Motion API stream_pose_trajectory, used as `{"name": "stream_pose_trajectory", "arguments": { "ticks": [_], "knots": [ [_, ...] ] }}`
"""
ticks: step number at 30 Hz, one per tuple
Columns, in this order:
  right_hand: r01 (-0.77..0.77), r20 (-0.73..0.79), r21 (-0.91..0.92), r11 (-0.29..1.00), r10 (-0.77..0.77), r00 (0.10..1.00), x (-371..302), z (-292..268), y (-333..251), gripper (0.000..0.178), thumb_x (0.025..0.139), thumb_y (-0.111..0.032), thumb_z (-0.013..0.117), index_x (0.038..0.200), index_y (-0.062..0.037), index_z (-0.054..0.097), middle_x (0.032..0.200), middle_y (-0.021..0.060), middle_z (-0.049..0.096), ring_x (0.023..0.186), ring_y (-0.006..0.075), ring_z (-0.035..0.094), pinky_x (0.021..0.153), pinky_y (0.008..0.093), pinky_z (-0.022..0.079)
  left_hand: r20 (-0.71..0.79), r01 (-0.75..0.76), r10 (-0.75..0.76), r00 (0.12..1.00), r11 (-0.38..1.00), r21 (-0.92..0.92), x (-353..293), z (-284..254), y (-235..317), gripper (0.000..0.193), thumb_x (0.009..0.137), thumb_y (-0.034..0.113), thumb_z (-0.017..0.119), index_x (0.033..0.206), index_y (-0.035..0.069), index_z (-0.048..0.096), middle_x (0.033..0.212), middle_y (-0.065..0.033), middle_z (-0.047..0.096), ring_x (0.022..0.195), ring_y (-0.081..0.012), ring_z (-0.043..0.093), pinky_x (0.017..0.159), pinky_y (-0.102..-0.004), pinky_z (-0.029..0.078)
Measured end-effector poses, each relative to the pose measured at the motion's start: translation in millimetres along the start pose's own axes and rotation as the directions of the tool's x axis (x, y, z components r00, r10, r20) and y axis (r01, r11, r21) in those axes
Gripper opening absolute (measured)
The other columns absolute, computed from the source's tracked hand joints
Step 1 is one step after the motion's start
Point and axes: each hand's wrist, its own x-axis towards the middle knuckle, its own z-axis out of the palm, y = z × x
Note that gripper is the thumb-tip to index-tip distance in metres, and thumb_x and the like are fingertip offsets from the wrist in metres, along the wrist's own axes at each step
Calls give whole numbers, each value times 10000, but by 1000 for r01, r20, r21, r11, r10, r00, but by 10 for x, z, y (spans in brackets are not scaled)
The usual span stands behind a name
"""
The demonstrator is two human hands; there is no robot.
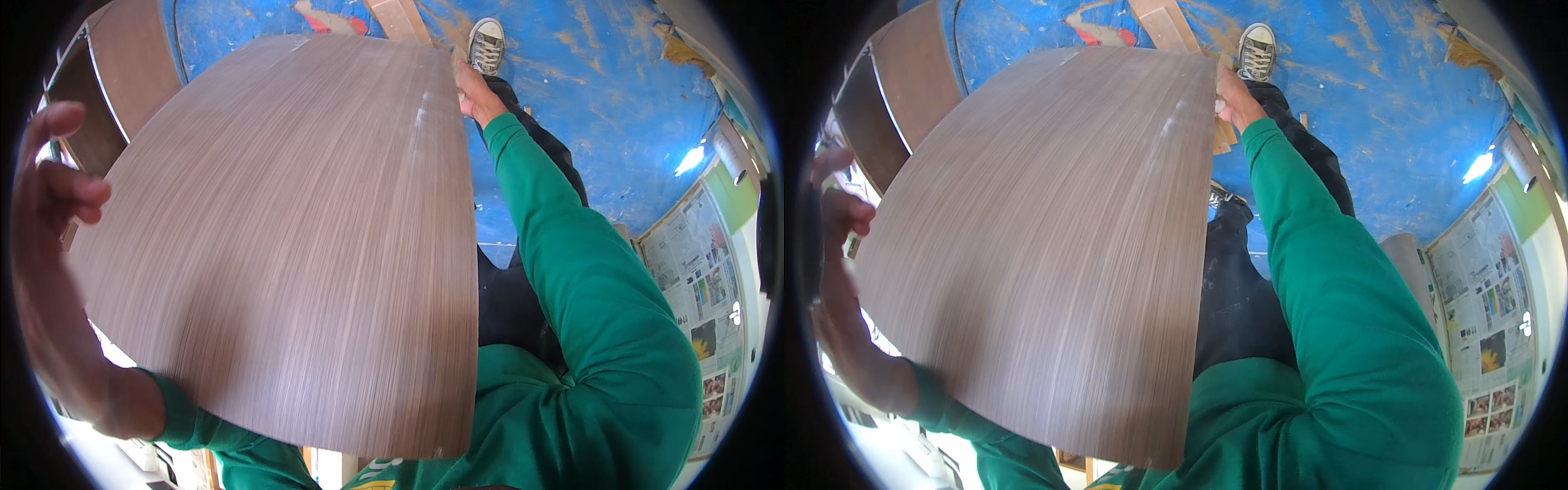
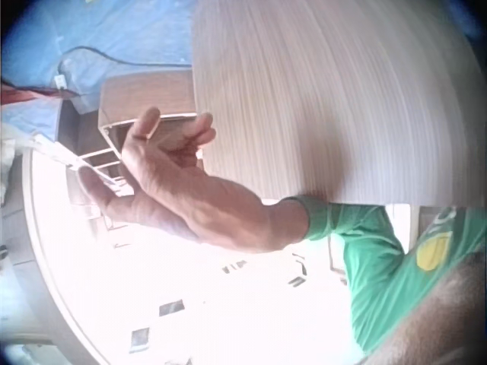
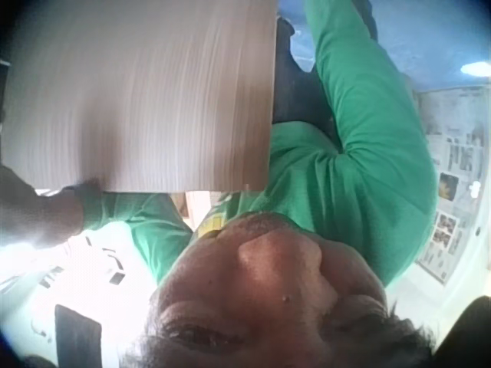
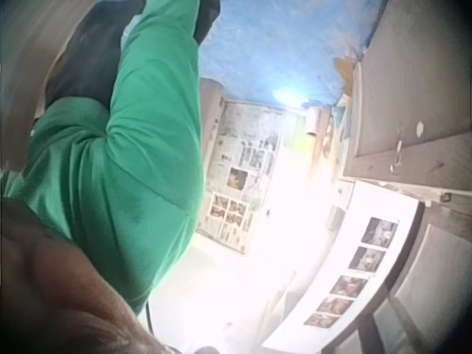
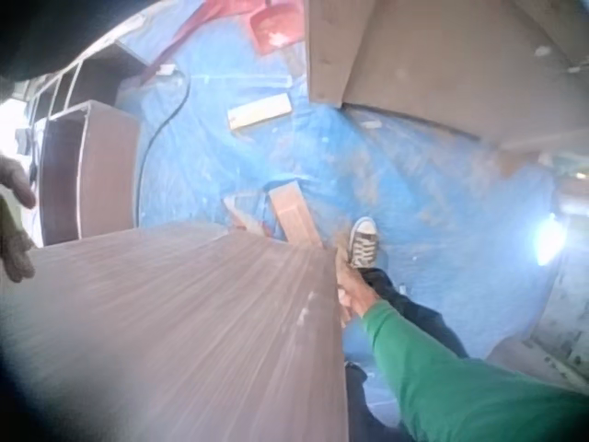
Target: The person assembles a wooden cabinet by attaching a side panel, sanding edges with a sanding block, and fitting a drawer front. They handle wooden panels, a sanding block, and a cordless drill in a workshop with blue floor protection.
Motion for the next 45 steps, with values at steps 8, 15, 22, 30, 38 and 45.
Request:
{"name": "stream_pose_trajectory", "arguments": {
  "ticks": [8, 15, 22, 30, 38, 45],
  "knots": [
    [-44, 2, 7, 999, 44, 999, -426, -40, 105, 514, 1133, -395, 289, 1489, -43, 406, 1412, 143, 563, 1193, 294, 658, 859, 498, 615, 20, -29, 27, 999, 992, 123, -258, -50, -120, 587, 1053, 558, 448, 1429, 124, 570, 1082, -73, 700, 776, -137, 652, 829, -349, 574],
    [42, 13, -59, 997, -41, 999, -617, 45, 58, 495, 1139, -347, 280, 1478, -15, 419, 1428, 158, 559, 1193, 301, 658, 902, 471, 621, -44, 19, -17, 999, 998, 56, -245, 30, -271, 518, 1042, 530, 501, 1341, 126, 623, 1031, -76, 674, 762, -136, 645, 817, -347, 565],
    [-11, 2, -138, 990, 11, 1000, -426, 166, -129, 484, 1121, -382, 367, 1417, -25, 506, 1349, 132, 626, 1182, 264, 652, 975, 486, 576, 21, 13, -18, 1000, 974, 225, -290, -146, -335, 659, 1030, 660, 400, 1227, 87, 660, 837, -52, 600, 720, -140, 615, 768, -332, 536],
    [11, -8, -88, 996, -12, 1000, -1060, 170, 4, 492, 1123, -362, 341, 1474, -33, 444, 1395, 164, 583, 1188, 270, 658, 912, 471, 614, 23, 24, -24, 999, 999, -23, -256, 80, -88, 520, 1102, 353, 454, 1560, 110, 422, 1048, -75, 679, 670, -103, 619, 604, -255, 542],
    [1, 10, -131, 991, 0, 1000, -1652, 339, -61, 485, 1129, -353, 269, 1475, -61, 445, 1396, 141, 574, 1209, 274, 647, 956, 500, 590, -37, 114, -115, 993, 993, -40, -408, 60, 710, 483, 1010, 75, 429, 1481, -13, 359, 901, -120, 624, 647, -177, 648, 636, -316, 537],
    [-42, -4, -60, 997, 41, 999, -1934, 359, -77, 587, 1127, -400, 355, 1560, -4, 322, 1489, 203, 498, 1290, 324, 591, 1017, 547, 547, 7, 104, -104, 995, 994, -22, -482, -74, 682, 448, 1016, 67, 377, 1456, -20, 370, 866, -149, 631, 625, -232, 651, 672, -368, 545]
  ]
}}
